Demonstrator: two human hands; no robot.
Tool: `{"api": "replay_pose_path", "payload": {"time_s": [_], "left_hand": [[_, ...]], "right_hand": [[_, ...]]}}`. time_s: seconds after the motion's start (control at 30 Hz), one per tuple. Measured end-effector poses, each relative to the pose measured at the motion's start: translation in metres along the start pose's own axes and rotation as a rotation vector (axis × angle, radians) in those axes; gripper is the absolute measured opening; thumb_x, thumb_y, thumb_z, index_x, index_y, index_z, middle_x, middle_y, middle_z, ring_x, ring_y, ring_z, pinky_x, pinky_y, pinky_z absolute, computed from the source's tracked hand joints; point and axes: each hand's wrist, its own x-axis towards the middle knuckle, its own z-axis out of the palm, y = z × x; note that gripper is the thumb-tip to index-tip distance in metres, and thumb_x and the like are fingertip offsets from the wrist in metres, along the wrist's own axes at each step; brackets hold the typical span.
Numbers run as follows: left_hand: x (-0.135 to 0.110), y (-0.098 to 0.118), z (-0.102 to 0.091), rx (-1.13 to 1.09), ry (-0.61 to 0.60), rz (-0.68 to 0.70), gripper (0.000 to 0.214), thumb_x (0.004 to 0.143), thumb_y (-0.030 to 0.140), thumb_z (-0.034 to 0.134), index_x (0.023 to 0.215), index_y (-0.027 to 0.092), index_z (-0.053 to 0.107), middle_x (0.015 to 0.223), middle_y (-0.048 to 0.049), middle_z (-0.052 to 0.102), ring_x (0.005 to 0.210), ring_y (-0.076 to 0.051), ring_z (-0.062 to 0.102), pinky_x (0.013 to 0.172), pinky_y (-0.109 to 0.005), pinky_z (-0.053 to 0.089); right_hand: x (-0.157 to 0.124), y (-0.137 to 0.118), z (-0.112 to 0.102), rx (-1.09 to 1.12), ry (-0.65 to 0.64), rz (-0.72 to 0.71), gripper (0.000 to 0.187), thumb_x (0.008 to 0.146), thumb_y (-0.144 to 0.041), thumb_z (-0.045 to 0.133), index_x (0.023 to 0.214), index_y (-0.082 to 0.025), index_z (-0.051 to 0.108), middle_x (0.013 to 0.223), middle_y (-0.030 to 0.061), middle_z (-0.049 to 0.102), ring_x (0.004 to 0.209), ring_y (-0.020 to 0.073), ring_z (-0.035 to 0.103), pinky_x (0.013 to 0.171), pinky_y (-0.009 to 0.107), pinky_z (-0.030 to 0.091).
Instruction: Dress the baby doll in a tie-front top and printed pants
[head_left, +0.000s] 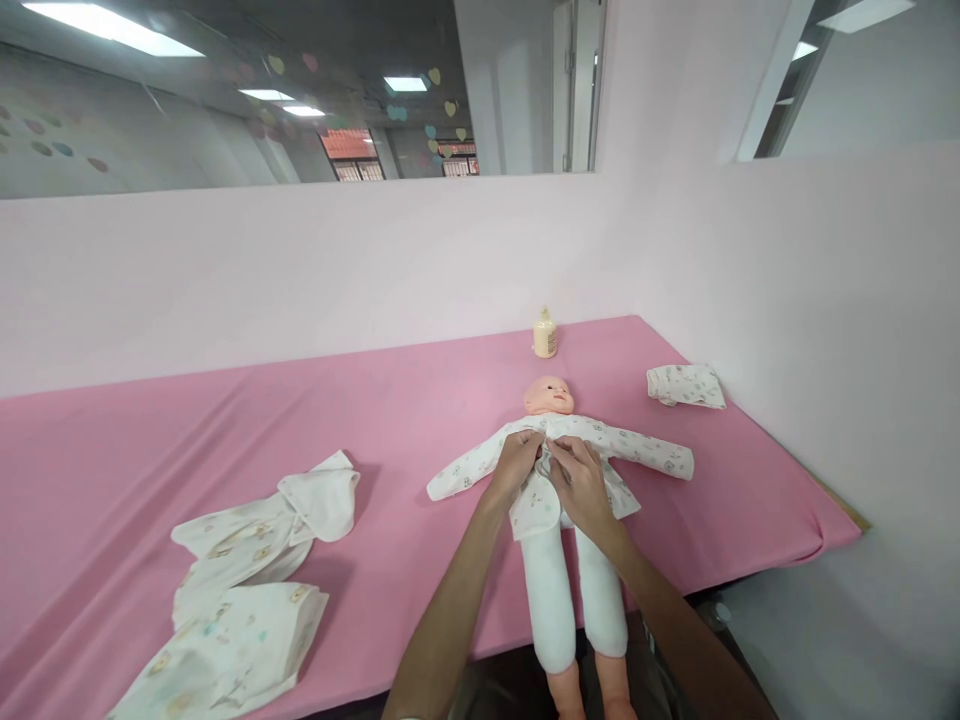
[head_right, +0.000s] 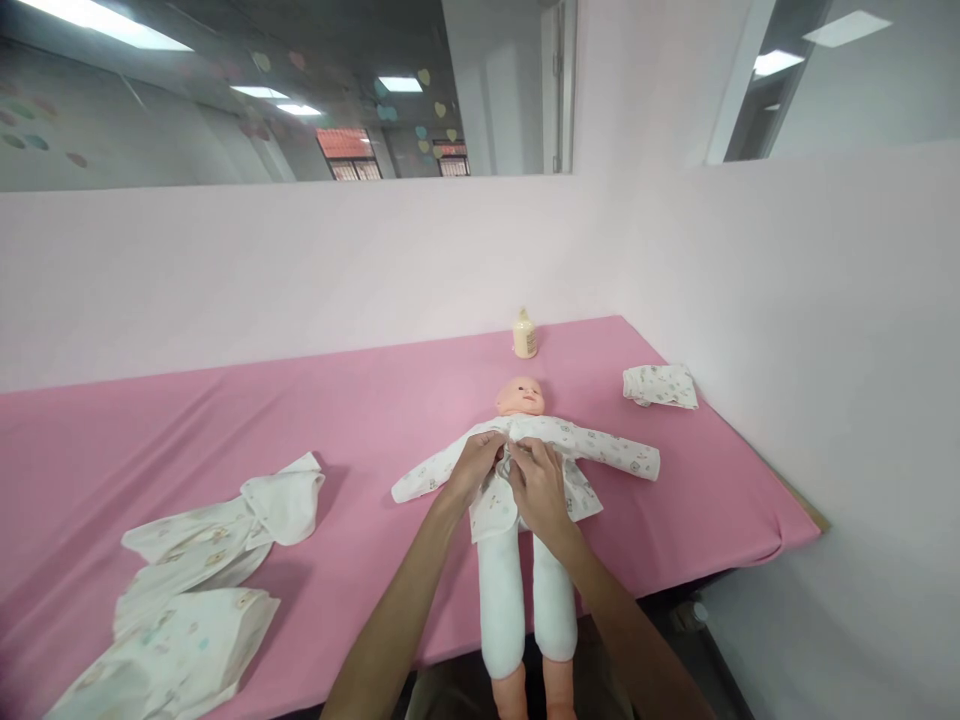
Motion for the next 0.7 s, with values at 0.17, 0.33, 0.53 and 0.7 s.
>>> {"api": "replay_pose_path", "payload": {"time_s": [0.17,0.33,0.53,0.7], "left_hand": [[-0.008,0.006,-0.003,0.11,-0.02,0.057,0.028,0.08,0.036,0.049,0.06,0.017,0.047,0.054,0.0054,0.04,0.049,-0.008,0.033,0.05,-0.022,0.027],[-0.046,-0.013,-0.004,0.424,0.088,0.277,0.027,0.085,0.041,0.051,0.094,0.018,0.063,0.091,-0.004,0.063,0.081,-0.018,0.057,0.074,-0.03,0.046],[-0.072,-0.029,0.011,0.694,0.264,0.326,0.024,0.09,0.038,0.048,0.097,0.019,0.06,0.093,-0.0062,0.063,0.087,-0.022,0.058,0.075,-0.035,0.047],[-0.056,-0.023,0.023,0.744,0.309,0.39,0.021,0.093,0.026,0.04,0.088,0.019,0.059,0.09,-0.0066,0.066,0.085,-0.021,0.059,0.075,-0.035,0.045]], "right_hand": [[-0.002,0.0,-0.003,0.007,-0.009,0.047,0.035,0.093,-0.018,0.044,0.123,-0.023,0.062,0.109,0.0079,0.063,0.103,0.0224,0.057,0.092,0.04,0.044],[-0.018,-0.004,-0.016,-0.059,-0.002,0.135,0.036,0.091,-0.025,0.051,0.126,-0.022,0.056,0.111,0.0094,0.06,0.106,0.0248,0.055,0.093,0.043,0.044],[-0.024,-0.016,-0.022,-0.25,0.029,0.233,0.019,0.09,-0.024,0.053,0.106,-0.019,0.061,0.098,0.0089,0.063,0.096,0.0262,0.055,0.085,0.041,0.041],[-0.005,-0.014,-0.01,-0.348,-0.003,0.328,0.017,0.091,-0.032,0.055,0.094,-0.017,0.063,0.091,0.009,0.067,0.089,0.0275,0.058,0.08,0.041,0.037]]}}
